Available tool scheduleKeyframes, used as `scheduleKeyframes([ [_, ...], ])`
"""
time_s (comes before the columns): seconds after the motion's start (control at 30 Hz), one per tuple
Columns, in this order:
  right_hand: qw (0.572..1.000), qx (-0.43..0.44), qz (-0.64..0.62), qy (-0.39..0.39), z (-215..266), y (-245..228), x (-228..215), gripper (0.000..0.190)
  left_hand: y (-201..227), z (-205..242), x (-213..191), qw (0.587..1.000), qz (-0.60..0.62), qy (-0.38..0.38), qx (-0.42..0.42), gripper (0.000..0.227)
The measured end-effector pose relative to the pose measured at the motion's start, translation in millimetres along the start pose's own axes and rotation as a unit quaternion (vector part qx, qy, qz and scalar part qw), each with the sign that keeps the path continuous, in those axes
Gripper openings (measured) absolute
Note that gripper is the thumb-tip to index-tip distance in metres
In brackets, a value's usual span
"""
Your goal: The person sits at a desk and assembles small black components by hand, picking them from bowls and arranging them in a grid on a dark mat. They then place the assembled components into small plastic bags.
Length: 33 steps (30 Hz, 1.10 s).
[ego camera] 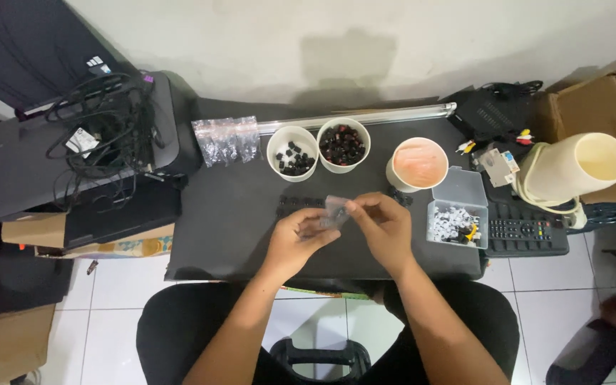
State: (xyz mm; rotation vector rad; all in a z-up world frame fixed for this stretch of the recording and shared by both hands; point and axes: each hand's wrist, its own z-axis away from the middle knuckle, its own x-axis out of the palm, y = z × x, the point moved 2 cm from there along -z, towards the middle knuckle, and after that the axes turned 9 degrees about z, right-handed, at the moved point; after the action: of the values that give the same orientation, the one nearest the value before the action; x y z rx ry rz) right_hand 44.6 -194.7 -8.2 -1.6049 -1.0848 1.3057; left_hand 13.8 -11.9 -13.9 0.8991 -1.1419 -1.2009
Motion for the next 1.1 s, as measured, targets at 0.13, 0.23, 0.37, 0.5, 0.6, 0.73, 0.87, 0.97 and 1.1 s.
scheduleKeyframes([
  [0.13,0.999,0.030,-0.028,0.010,-2,0,-4,0.003,-27,-9,-9,1.000,0.016,0.002,0.003,0.031],
  [0.23,0.999,0.031,-0.036,0.012,0,2,-3,0.004,-29,-7,-10,0.998,0.066,0.010,-0.019,0.033],
  [0.37,0.999,0.029,-0.044,0.008,-2,3,-1,0.005,-25,-9,-7,0.988,0.152,0.023,-0.013,0.033],
  [0.5,0.998,0.005,-0.069,0.005,0,4,1,0.003,-27,-12,-8,0.989,0.146,0.035,-0.007,0.025],
  [0.6,0.998,-0.007,-0.069,-0.004,1,-28,2,0.015,-25,-10,-7,0.991,0.133,0.035,-0.005,0.025],
  [0.73,0.998,-0.032,-0.057,0.012,-1,-33,-2,0.002,-29,-11,-6,0.993,0.108,0.041,-0.002,0.025],
  [0.87,0.998,0.004,-0.061,0.024,2,-16,4,0.004,-23,-6,-3,0.990,0.114,0.075,-0.026,0.029],
  [0.97,0.997,0.020,-0.066,0.025,1,-12,9,0.005,-26,-10,-1,0.985,0.142,0.089,-0.043,0.033],
  [1.1,0.998,0.036,-0.052,-0.002,3,-25,8,0.010,-24,-6,-1,0.978,0.166,0.109,-0.068,0.036],
])
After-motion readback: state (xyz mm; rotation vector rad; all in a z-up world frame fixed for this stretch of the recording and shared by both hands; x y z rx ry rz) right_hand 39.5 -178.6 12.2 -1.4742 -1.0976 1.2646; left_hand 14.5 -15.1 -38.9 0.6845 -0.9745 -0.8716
